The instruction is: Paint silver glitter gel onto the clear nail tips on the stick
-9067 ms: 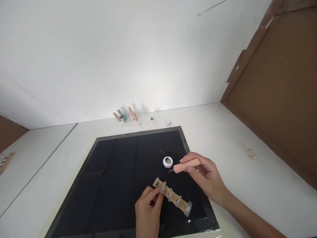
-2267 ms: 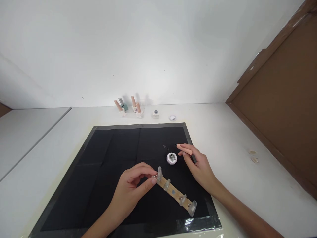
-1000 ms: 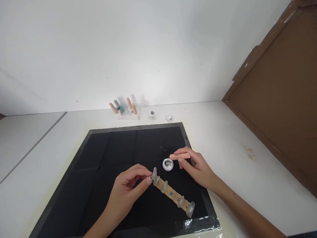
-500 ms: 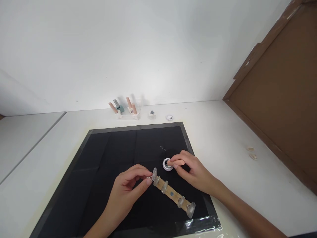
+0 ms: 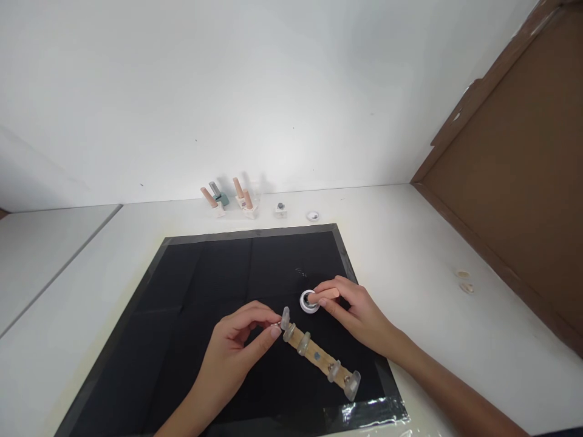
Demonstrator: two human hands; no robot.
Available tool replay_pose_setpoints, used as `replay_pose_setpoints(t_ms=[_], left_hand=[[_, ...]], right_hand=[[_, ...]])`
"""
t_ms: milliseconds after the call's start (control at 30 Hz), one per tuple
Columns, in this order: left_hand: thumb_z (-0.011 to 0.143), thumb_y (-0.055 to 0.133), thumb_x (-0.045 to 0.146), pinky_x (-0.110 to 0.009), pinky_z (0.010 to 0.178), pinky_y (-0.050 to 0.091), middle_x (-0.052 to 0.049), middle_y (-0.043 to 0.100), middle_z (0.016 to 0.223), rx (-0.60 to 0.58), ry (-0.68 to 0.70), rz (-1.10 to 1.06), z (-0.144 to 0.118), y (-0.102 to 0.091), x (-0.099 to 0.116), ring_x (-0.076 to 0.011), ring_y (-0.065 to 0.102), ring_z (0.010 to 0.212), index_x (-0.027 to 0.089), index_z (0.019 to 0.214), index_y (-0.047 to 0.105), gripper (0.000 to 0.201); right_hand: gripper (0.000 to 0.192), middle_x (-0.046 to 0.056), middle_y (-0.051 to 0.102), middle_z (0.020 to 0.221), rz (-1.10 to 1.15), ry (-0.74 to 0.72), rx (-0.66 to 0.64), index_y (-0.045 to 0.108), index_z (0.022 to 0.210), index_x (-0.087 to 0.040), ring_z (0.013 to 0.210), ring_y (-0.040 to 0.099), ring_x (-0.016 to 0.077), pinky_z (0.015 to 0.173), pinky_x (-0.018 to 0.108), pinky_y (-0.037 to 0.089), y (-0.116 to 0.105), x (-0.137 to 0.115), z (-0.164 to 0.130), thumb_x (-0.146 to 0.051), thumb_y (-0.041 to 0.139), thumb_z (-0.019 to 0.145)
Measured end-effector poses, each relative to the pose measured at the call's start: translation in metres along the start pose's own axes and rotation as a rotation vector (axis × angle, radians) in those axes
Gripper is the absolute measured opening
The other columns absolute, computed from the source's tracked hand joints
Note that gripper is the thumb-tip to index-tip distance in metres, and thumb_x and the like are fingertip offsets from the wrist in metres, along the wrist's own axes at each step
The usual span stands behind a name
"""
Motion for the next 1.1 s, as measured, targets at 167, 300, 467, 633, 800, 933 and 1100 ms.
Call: replay_pose_setpoints(t_ms=[167,300,467,633,800,933,1100], left_hand=[[0.076,0.067,0.014,-0.021,0.06,0.048,-0.002,0.068,0.073,0.008,-0.007,0.013,0.0,-0.001,-0.001,-0.0138,0.06,0.068,0.021,0.078,0.074,0.01],[0.075,0.067,0.014,-0.021,0.059,0.048,-0.002,0.068,0.072,0.015,0.0,0.015,0.001,-0.001,0.001,-0.0137,0.06,0.067,0.021,0.077,0.074,0.01],[0.076,0.067,0.016,-0.022,0.059,0.048,-0.003,0.068,0.073,0.004,-0.003,0.017,0.002,0.0,0.0,-0.0142,0.06,0.067,0.021,0.077,0.074,0.009],[0.076,0.067,0.016,-0.021,0.06,0.048,-0.002,0.068,0.073,-0.001,-0.008,0.011,0.002,0.0,-0.001,-0.0138,0.06,0.068,0.021,0.078,0.074,0.009],[0.077,0.067,0.017,-0.022,0.058,0.047,-0.003,0.067,0.072,0.003,-0.01,0.019,0.002,-0.001,0.001,-0.0143,0.06,0.066,0.02,0.077,0.074,0.008],[0.077,0.066,0.018,-0.023,0.059,0.047,-0.004,0.067,0.073,0.003,-0.011,0.025,0.0,-0.001,0.0,-0.0149,0.059,0.067,0.02,0.078,0.074,0.008],[0.077,0.067,0.018,-0.022,0.06,0.047,-0.003,0.067,0.073,-0.001,-0.015,0.013,0.0,-0.001,-0.002,-0.014,0.059,0.068,0.022,0.078,0.074,0.008]], right_hand=[[0.019,0.003,0.068,0.092,-0.033,-0.028,0.035,0.065,0.085,-0.023,0.084,0.061,0.0189,0.075,0.034,0.048,-0.002,-0.004,0.0,-0.029,0.049,0.094],[0.022,0.004,0.067,0.085,0.021,-0.03,0.202,0.063,0.08,-0.021,0.073,0.061,0.0178,0.068,0.032,0.05,-0.02,-0.001,-0.003,-0.035,0.05,0.092],[0.023,0.004,0.066,0.08,0.038,-0.028,0.201,0.064,0.084,-0.021,0.065,0.061,0.0154,0.064,0.03,0.05,-0.02,0.001,-0.003,-0.034,0.047,0.093],[0.026,0.004,0.066,0.091,0.083,0.016,0.168,0.066,0.082,-0.021,0.06,0.058,0.012,0.059,0.027,0.049,-0.012,0.007,-0.002,-0.033,0.046,0.094],[0.025,0.003,0.066,0.09,0.22,0.015,0.251,0.064,0.094,-0.022,0.059,0.058,0.0115,0.064,0.029,0.051,-0.017,0.009,-0.003,-0.036,0.043,0.095],[0.025,0.003,0.064,0.088,0.135,-0.044,0.217,0.054,0.118,-0.027,0.085,0.062,0.0188,0.088,0.039,0.047,-0.015,0.003,-0.003,-0.028,0.041,0.097],[0.028,0.004,0.06,0.097,-0.061,-0.132,0.087,0.05,0.114,-0.029,0.092,0.055,0.0213,0.083,0.039,0.046,0.001,-0.009,0.0,-0.013,0.037,0.094]])
Point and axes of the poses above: each hand's wrist, its own z-axis towards the middle knuckle, its own y-axis out of the palm, x = y × z, the point moved 9 cm from there along z, towards the middle knuckle
